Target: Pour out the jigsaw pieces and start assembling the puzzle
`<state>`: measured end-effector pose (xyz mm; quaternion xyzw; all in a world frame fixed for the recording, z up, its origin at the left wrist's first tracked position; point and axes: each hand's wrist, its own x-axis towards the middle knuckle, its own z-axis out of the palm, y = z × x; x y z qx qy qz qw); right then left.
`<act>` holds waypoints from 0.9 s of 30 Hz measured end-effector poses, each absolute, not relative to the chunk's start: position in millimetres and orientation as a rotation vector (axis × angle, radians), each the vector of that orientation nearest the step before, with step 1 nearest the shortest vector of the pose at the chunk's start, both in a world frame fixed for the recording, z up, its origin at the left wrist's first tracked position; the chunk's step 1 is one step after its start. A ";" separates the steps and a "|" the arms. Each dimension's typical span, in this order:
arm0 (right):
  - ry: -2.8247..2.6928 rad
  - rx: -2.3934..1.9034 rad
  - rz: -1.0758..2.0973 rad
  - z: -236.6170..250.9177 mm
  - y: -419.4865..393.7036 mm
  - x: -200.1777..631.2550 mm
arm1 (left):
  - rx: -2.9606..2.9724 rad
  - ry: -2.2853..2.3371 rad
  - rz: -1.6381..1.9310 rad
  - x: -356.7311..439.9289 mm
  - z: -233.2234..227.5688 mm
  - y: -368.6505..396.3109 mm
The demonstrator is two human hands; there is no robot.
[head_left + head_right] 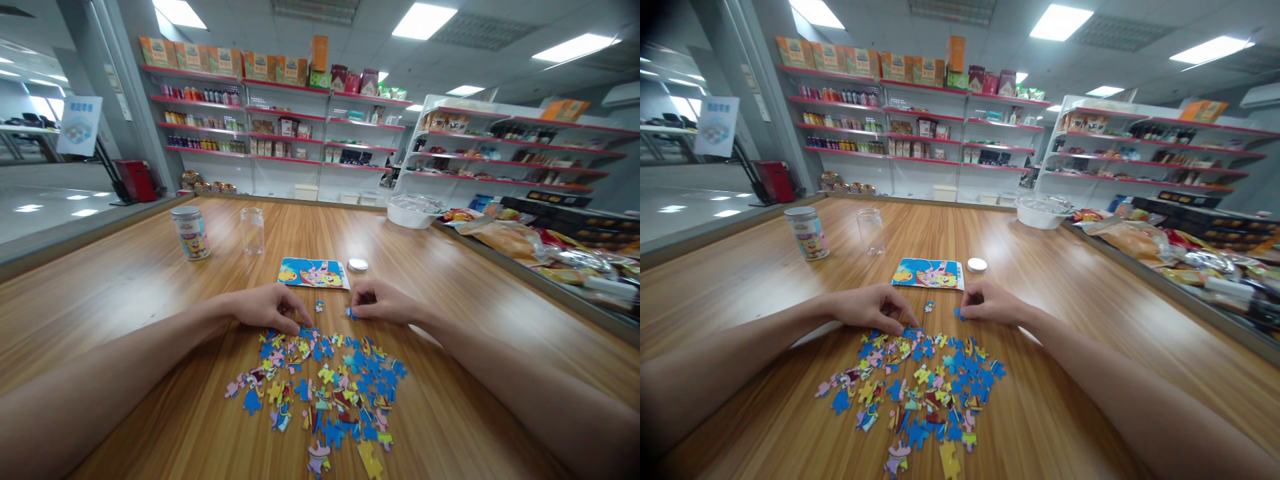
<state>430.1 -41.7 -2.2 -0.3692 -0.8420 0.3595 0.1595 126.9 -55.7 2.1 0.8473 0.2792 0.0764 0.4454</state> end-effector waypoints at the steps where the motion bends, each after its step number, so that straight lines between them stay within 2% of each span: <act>1: -2.417 -1.064 1.036 -1.9 -42.2 430.3 | 2.096 0.691 0.192 126.9 1.9 -55.8; 8: -2.510 -0.884 1.072 0.4 -52.3 425.9 | 2.096 0.680 0.193 125.5 0.1 -55.4; 13: -2.461 -0.845 1.222 0.5 -63.6 419.0 | 2.109 0.696 0.178 124.2 -1.3 -55.0; 19: -2.462 -0.827 0.982 -6.0 -72.0 408.0 | 2.073 0.710 0.180 124.6 -0.8 -56.1; 27: -2.463 -0.724 0.890 -5.7 -77.2 404.4 | 2.099 0.695 0.186 124.5 -1.3 -54.6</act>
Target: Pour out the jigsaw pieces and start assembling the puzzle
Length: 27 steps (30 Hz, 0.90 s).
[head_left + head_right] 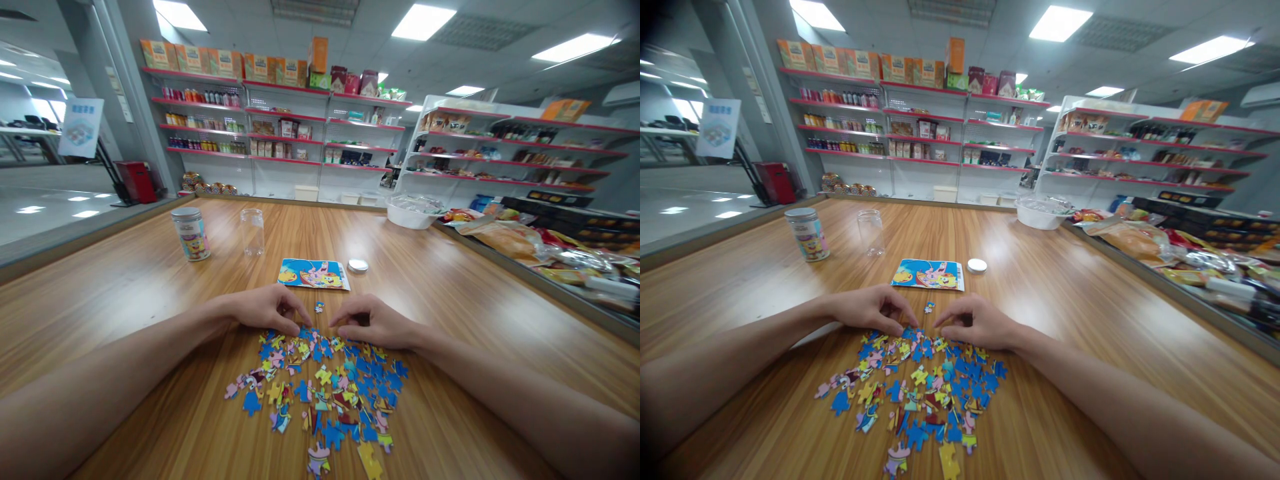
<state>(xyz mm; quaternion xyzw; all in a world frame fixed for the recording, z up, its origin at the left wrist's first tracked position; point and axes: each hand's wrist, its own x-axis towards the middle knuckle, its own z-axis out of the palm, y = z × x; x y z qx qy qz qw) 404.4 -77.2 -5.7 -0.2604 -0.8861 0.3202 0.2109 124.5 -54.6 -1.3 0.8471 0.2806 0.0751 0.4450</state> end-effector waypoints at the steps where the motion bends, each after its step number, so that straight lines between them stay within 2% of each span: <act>1: -2.464 -0.690 0.874 -5.8 -79.3 402.4 | 2.110 0.687 0.184 124.3 -1.3 -54.4; 6: -2.574 -0.596 0.737 -4.6 -88.5 391.3 | 2.134 0.667 0.193 123.4 -1.9 -54.1; 10: -2.566 -0.639 0.745 -2.8 -90.3 388.7 | 2.130 0.672 0.190 123.8 -1.4 -54.8; 18: -2.159 -0.856 1.270 -5.7 -84.8 393.2 | 2.108 0.680 0.193 124.7 -1.0 -55.3; 23: -2.054 -1.159 0.944 -15.8 -73.9 396.8 | 2.097 0.683 0.176 124.7 -1.6 -55.0; 27: -2.143 -1.165 0.747 -18.9 -70.5 397.2 | 2.094 0.692 0.172 124.2 -1.9 -55.0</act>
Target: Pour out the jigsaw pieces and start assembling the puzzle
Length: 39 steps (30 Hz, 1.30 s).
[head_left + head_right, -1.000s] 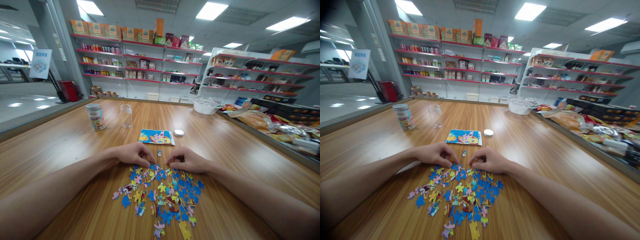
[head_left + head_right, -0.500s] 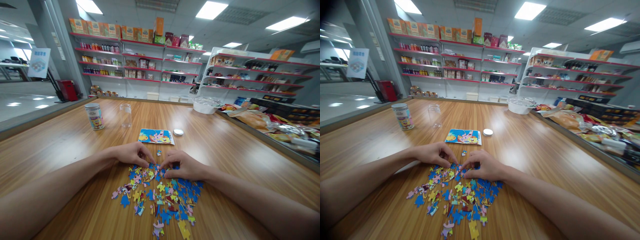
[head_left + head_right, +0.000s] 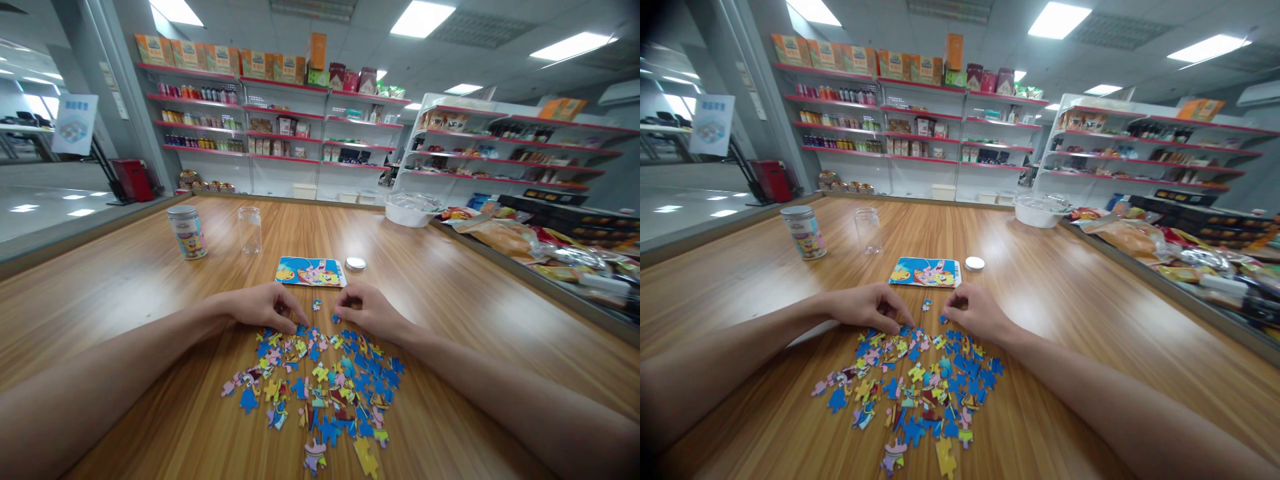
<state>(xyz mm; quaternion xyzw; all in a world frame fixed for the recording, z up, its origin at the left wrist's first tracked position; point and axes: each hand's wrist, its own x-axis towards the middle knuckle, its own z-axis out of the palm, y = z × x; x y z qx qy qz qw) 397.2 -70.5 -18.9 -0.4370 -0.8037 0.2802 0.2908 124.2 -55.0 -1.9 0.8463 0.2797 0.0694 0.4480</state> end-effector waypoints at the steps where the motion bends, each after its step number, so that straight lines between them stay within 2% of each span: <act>1: -2.165 -1.152 0.710 -18.8 -70.7 397.0 | 2.094 0.691 0.170 124.0 -2.0 -55.1; 7: -2.250 -1.061 0.632 -15.2 -77.2 395.7 | 2.100 0.667 0.179 123.3 -2.8 -54.1; 13: -2.471 -0.666 0.610 -7.6 -84.6 394.1 | 2.125 0.672 0.180 123.4 -3.7 -52.5; 21: -2.588 -0.418 0.524 -6.3 -87.7 393.7 | 2.118 0.667 0.179 123.4 -2.0 -53.2; 39: -2.552 -0.453 0.604 -4.8 -88.9 396.1 | 1.953 0.618 0.239 120.0 -1.8 -49.3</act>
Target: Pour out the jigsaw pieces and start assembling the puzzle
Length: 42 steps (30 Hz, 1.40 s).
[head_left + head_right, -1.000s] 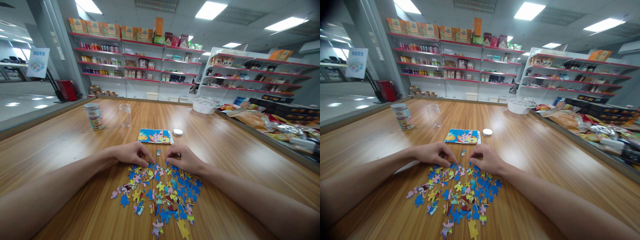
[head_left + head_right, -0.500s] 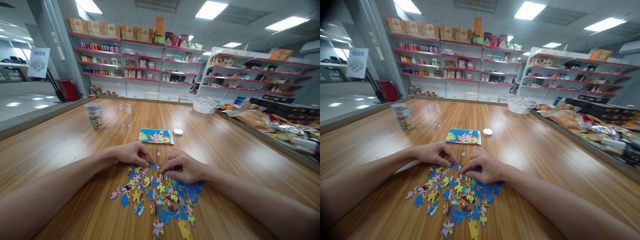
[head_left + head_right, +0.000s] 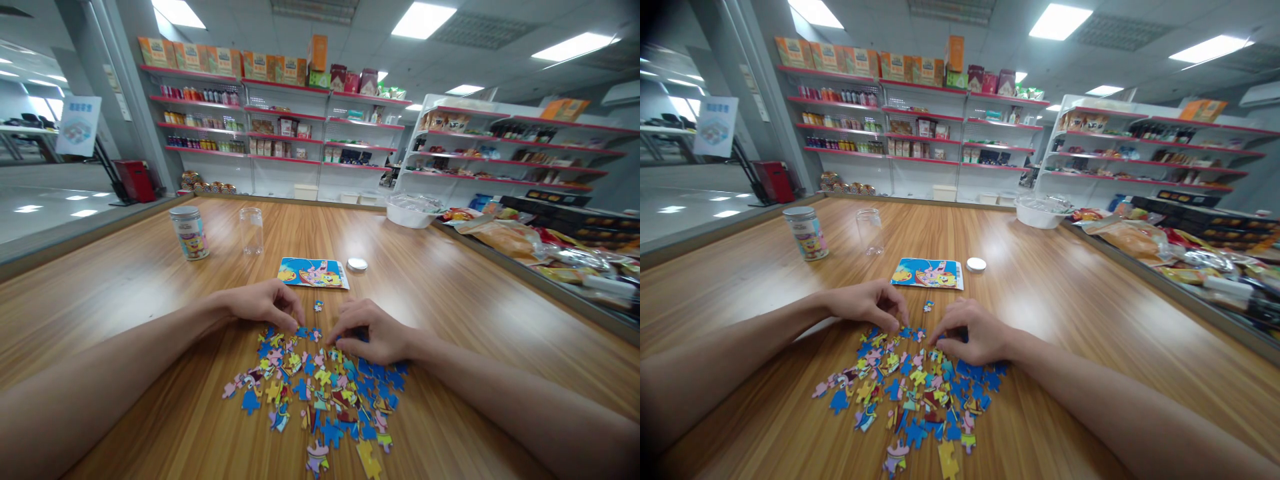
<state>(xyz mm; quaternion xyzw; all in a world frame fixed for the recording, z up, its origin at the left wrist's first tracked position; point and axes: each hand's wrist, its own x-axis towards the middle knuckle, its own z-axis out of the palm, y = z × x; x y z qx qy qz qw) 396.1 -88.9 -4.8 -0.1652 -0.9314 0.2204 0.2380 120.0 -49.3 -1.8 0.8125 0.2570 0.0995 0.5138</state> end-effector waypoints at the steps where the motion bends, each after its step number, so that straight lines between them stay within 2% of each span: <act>1: -2.549 -0.452 0.614 -4.4 -88.7 396.1 | 1.916 0.613 0.243 118.6 -1.4 -48.5; 13: -2.514 -0.447 0.722 -4.1 -86.6 397.9 | 2.005 0.689 -0.193 123.4 27.4 -66.8; 42: -2.531 -0.475 0.732 -3.4 -85.8 398.8 | 1.988 0.592 -0.135 121.4 16.8 -58.4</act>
